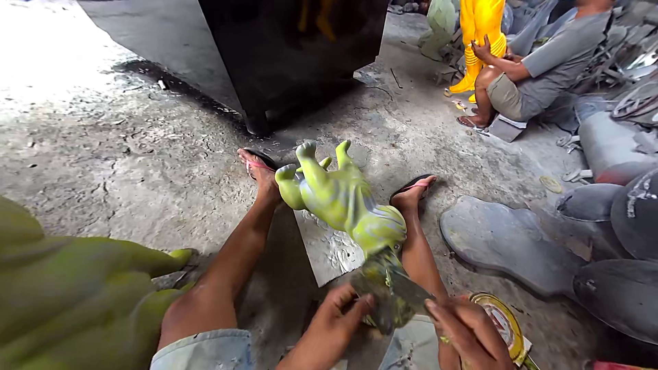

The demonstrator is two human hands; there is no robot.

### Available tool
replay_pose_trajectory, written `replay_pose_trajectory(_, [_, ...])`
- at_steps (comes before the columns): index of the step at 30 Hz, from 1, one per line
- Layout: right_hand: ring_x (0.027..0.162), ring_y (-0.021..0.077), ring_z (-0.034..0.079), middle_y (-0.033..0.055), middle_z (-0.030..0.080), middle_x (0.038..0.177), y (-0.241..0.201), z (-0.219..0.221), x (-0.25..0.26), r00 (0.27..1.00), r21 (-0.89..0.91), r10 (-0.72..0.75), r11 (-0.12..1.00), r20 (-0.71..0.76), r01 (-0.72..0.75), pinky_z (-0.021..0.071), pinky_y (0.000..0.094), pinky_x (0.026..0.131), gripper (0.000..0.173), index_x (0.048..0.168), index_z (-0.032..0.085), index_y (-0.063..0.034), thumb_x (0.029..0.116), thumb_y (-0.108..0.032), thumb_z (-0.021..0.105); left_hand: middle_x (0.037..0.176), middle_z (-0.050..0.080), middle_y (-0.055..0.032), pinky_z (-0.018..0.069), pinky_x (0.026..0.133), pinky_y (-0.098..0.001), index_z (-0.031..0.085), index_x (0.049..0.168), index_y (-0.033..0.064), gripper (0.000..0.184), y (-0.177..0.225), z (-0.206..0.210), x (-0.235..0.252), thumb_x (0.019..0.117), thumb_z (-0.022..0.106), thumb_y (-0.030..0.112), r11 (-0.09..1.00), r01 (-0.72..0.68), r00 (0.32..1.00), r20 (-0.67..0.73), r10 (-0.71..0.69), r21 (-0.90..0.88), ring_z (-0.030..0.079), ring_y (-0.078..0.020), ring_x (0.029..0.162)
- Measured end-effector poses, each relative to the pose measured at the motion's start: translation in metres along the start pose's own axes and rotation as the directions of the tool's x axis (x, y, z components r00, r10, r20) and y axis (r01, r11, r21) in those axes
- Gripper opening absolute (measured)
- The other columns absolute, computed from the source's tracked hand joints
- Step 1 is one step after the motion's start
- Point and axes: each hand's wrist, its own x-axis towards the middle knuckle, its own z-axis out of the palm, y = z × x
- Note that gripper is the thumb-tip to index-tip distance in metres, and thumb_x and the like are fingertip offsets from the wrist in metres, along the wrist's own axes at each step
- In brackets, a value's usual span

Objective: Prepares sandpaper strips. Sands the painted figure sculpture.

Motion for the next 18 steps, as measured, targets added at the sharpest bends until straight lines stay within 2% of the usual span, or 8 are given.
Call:
replay_pose_trajectory(2, [0.102, 0.0136, 0.067, 0.0002, 0.069, 0.102, 0.018, 0.002, -0.005, 0.992, -0.042, -0.097, 0.994, 0.085, 0.101, 0.0591, 0.0299, 0.087, 0.030, 0.124, 0.073, -0.0263, 0.0997, -0.016, 0.059, 0.109, 0.070, -0.0218, 0.0648, 0.077, -0.0498, 0.060, 0.119, -0.0035, 0.021, 0.011, 0.001, 0.002, 0.1069, 0.050, 0.010, 0.941, 0.040, 0.991, -0.105, -0.079, -0.336, 0.074, -0.0320, 0.094])
replay_pose_trajectory(6, [0.083, 0.0111, 0.064, 0.0026, 0.067, 0.091, 0.051, -0.006, -0.009, 0.987, -0.139, -0.044, 0.988, 0.152, 0.066, 0.0550, 0.0266, 0.069, 0.032, 0.126, 0.074, -0.0275, 0.1010, -0.019, 0.056, 0.110, 0.069, -0.0244, 0.0647, 0.076, -0.0511, 0.059, 0.118, -0.0050, 0.018, 0.001, 0.005, -0.004, 0.1066, 0.051, 0.007, 0.907, 0.031, 0.991, -0.107, -0.083, -0.420, 0.074, -0.0338, 0.094])
replay_pose_trajectory(8, [0.075, 0.0068, 0.061, -0.0001, 0.064, 0.086, 0.048, -0.016, -0.003, 0.998, -0.076, 0.030, 0.997, 0.054, -0.025, 0.0536, 0.0226, 0.065, 0.027, 0.121, 0.077, -0.0236, 0.0980, -0.025, 0.062, 0.109, 0.070, -0.0212, 0.0656, 0.076, -0.0491, 0.059, 0.120, -0.0045, 0.019, -0.007, 0.011, -0.006, 0.1070, 0.051, 0.007, 0.967, -0.067, 0.986, -0.165, 0.026, -0.246, 0.074, -0.0320, 0.093])
replay_pose_trajectory(10, [0.076, 0.0039, 0.060, -0.0007, 0.063, 0.087, 0.027, -0.017, 0.009, 0.985, 0.017, 0.152, 0.988, -0.087, -0.151, 0.0527, 0.0183, 0.065, 0.023, 0.111, 0.078, -0.0130, 0.0952, -0.024, 0.065, 0.107, 0.073, -0.0137, 0.0679, 0.075, -0.0434, 0.062, 0.121, -0.0023, 0.020, -0.015, 0.020, -0.003, 0.1070, 0.052, 0.007, 0.970, -0.210, 0.955, -0.186, 0.230, 0.122, 0.075, -0.0266, 0.091])
replay_pose_trajectory(11, [0.078, 0.0048, 0.062, 0.0005, 0.066, 0.089, 0.012, -0.012, 0.015, 0.970, 0.024, 0.226, 0.974, -0.089, -0.225, 0.0550, 0.0197, 0.067, 0.022, 0.107, 0.077, -0.0087, 0.0952, -0.023, 0.065, 0.106, 0.073, -0.0102, 0.0679, 0.076, -0.0402, 0.063, 0.120, -0.0010, 0.019, -0.020, 0.026, -0.001, 0.1067, 0.052, 0.007, 0.929, -0.256, 0.938, -0.165, 0.306, 0.268, 0.075, -0.0223, 0.090])
replay_pose_trajectory(13, [0.081, 0.0081, 0.066, 0.0030, 0.068, 0.092, -0.018, 0.006, 0.020, 0.944, -0.048, 0.328, 0.944, 0.019, -0.327, 0.0589, 0.0251, 0.068, 0.023, 0.107, 0.076, -0.0051, 0.0976, -0.021, 0.063, 0.112, 0.073, -0.0071, 0.0650, 0.084, -0.0346, 0.065, 0.121, 0.0008, 0.021, -0.031, 0.037, 0.002, 0.1053, 0.053, 0.009, 0.838, -0.284, 0.924, -0.102, 0.370, 0.465, 0.073, -0.0148, 0.096])
replay_pose_trajectory(15, [0.082, 0.0088, 0.065, 0.0033, 0.068, 0.092, -0.037, 0.018, 0.017, 0.955, -0.151, 0.288, 0.949, 0.067, -0.276, 0.0570, 0.0242, 0.069, 0.027, 0.113, 0.077, -0.0059, 0.0983, -0.020, 0.059, 0.114, 0.072, -0.0064, 0.0629, 0.087, -0.0315, 0.066, 0.121, 0.0018, 0.023, -0.038, 0.044, 0.004, 0.1037, 0.053, 0.009, 0.811, -0.254, 0.924, -0.116, 0.365, 0.527, 0.072, -0.0118, 0.099])
replay_pose_trajectory(18, [0.082, 0.0091, 0.064, 0.0042, 0.068, 0.092, -0.039, 0.023, 0.013, 0.966, -0.215, 0.258, 0.943, -0.008, -0.254, 0.0563, 0.0238, 0.069, 0.028, 0.114, 0.077, -0.0057, 0.0991, -0.019, 0.058, 0.111, 0.072, -0.0050, 0.0643, 0.085, -0.0311, 0.066, 0.119, 0.0033, 0.021, -0.034, 0.042, 0.005, 0.1046, 0.053, 0.010, 0.825, -0.209, 0.926, -0.166, 0.340, 0.525, 0.073, -0.0116, 0.096])
